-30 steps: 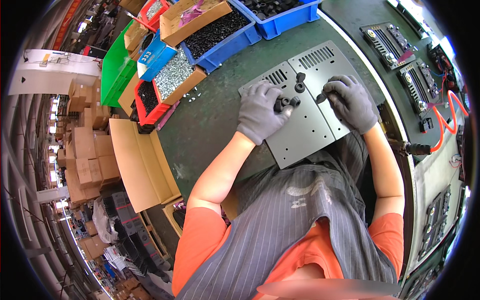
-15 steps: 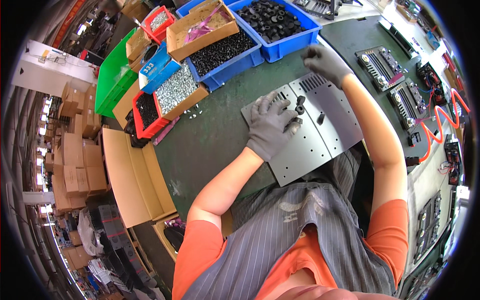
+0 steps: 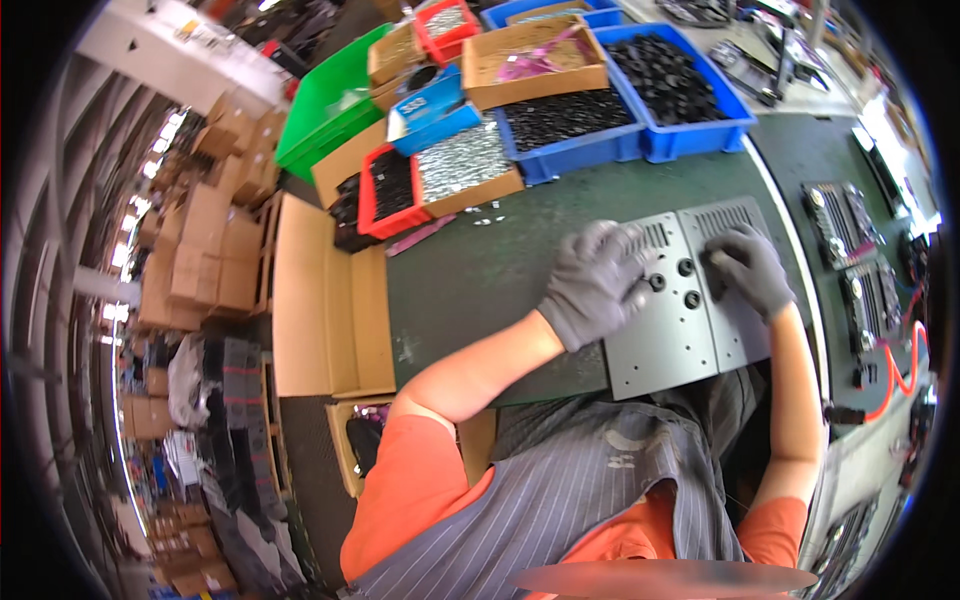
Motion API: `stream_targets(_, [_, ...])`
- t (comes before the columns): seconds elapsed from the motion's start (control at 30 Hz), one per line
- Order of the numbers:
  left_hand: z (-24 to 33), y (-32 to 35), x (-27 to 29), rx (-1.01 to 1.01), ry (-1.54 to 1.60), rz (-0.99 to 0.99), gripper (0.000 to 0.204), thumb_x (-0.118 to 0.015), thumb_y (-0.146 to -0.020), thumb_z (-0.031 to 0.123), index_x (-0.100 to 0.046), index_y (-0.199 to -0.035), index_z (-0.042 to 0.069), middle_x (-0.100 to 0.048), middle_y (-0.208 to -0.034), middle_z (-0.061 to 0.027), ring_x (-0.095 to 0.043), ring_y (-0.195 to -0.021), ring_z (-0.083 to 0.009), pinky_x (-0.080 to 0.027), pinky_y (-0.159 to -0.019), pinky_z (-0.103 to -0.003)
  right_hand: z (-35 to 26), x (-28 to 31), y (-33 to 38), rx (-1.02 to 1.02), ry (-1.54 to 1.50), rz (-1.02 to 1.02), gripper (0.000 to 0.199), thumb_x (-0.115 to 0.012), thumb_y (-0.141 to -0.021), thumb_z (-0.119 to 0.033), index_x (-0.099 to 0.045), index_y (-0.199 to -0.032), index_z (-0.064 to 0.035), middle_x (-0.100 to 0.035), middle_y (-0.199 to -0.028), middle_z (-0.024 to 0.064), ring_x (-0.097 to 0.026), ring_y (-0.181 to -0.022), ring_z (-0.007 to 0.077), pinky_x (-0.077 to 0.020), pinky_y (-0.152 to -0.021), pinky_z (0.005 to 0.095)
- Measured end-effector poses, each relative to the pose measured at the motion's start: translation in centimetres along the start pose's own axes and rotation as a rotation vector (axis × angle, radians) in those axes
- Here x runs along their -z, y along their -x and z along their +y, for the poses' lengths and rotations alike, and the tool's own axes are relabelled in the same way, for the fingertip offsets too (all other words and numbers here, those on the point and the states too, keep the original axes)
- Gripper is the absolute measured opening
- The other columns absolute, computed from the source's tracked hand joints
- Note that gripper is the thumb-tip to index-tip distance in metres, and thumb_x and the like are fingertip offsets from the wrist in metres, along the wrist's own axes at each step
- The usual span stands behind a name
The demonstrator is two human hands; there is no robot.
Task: Assembling the metal casing, internal fans, and components of an electronic power supply unit at a workstation.
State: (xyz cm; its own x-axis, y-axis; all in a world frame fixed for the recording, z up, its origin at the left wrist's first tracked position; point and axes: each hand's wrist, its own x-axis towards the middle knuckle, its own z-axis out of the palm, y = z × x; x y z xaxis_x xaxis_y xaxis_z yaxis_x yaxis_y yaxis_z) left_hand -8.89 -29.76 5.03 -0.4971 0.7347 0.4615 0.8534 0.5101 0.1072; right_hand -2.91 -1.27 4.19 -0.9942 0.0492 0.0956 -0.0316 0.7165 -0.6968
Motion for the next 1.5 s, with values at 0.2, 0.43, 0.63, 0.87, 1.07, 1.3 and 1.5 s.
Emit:
stream_targets(0.2, [-15.8,-1.6,5.3,0.470,-0.149,-0.084,0.034,-0.063,-0.091,0.031,-0.067,-0.121,0.015,-0.067,-0.117,-0.0136,-0.063,-0.109,-0.0336,-0.049,-0.096,-0.043,0.4,-0.4,4.4,0.001,-0.361,0.231,0.030,-0.064,-0.086,-0.009,-0.066,-0.115,0.0006,-0.065,-0.103,0.0086,-0.063,-0.095,0.0198,-0.0486,-0.086,0.0309])
stream_targets(0.43, [-24.2,-5.3,3.3,0.458,-0.108,-0.334,0.049,-0.055,-0.096,0.040,-0.051,-0.142,0.022,-0.047,-0.146,-0.0152,-0.056,-0.122,-0.0363,-0.045,-0.104,-0.045,1.7,-0.7,13.5,-0.204,-0.835,0.430,0.024,-0.066,-0.092,-0.017,-0.065,-0.109,-0.0005,-0.062,-0.089,0.0022,-0.053,-0.076,0.0076,-0.0418,-0.068,0.0207])
stream_targets(0.63, [-25.2,-5.2,2.1,0.593,-0.120,-0.477,0.058,-0.049,-0.098,0.048,-0.044,-0.147,0.018,-0.042,-0.147,-0.0224,-0.046,-0.134,-0.0398,-0.036,-0.114,-0.046,4.2,1.1,23.1,-0.463,-0.831,0.199,0.035,-0.070,-0.090,-0.030,-0.065,-0.108,0.0001,-0.061,-0.083,0.0009,-0.053,-0.068,0.0064,-0.0427,-0.060,0.0208])
stream_targets(0.87, [-24.9,-5.9,2.6,0.731,-0.202,-0.576,0.052,-0.055,-0.094,0.038,-0.053,-0.139,0.011,-0.051,-0.141,-0.0243,-0.050,-0.131,-0.0386,-0.039,-0.111,-0.045,8.3,1.9,32.1,-0.983,-0.206,0.279,0.035,-0.066,-0.092,-0.021,-0.065,-0.117,0.0032,-0.068,-0.103,0.0092,-0.065,-0.091,0.0164,-0.0524,-0.076,0.0281])
stream_targets(1.07, [-26.1,-6.6,1.9,0.818,-0.211,-0.434,0.037,-0.055,-0.090,0.020,-0.060,-0.124,0.005,-0.067,-0.116,-0.0218,-0.064,-0.112,-0.0323,-0.053,-0.094,-0.042,10.1,-1.9,31.3,-0.514,-0.537,0.750,0.051,-0.064,-0.089,0.000,-0.052,-0.138,0.0020,-0.063,-0.125,0.0092,-0.060,-0.113,0.0184,-0.0461,-0.101,0.0329])
stream_targets(1.3, [-30.0,-4.7,3.0,1.318,1.534,0.181,0.017,-0.053,-0.094,0.010,-0.056,-0.110,0.003,-0.059,-0.089,-0.0082,-0.060,-0.071,-0.0154,-0.051,-0.052,-0.021,11.9,-1.9,29.7,-0.438,-0.658,0.633,0.054,-0.066,-0.087,0.006,-0.051,-0.139,0.0020,-0.063,-0.124,0.0085,-0.060,-0.114,0.0165,-0.0461,-0.102,0.0314])
stream_targets(1.5, [-31.2,-3.3,3.7,1.333,1.654,0.299,0.022,-0.053,-0.097,0.013,-0.057,-0.116,0.002,-0.062,-0.095,-0.0094,-0.062,-0.077,-0.0158,-0.054,-0.059,-0.022,13.1,-2.2,30.2,-0.416,-0.597,0.647,0.051,-0.066,-0.086,0.008,-0.054,-0.135,0.0036,-0.066,-0.119,0.0083,-0.062,-0.109,0.0175,-0.0491,-0.098,0.0306])
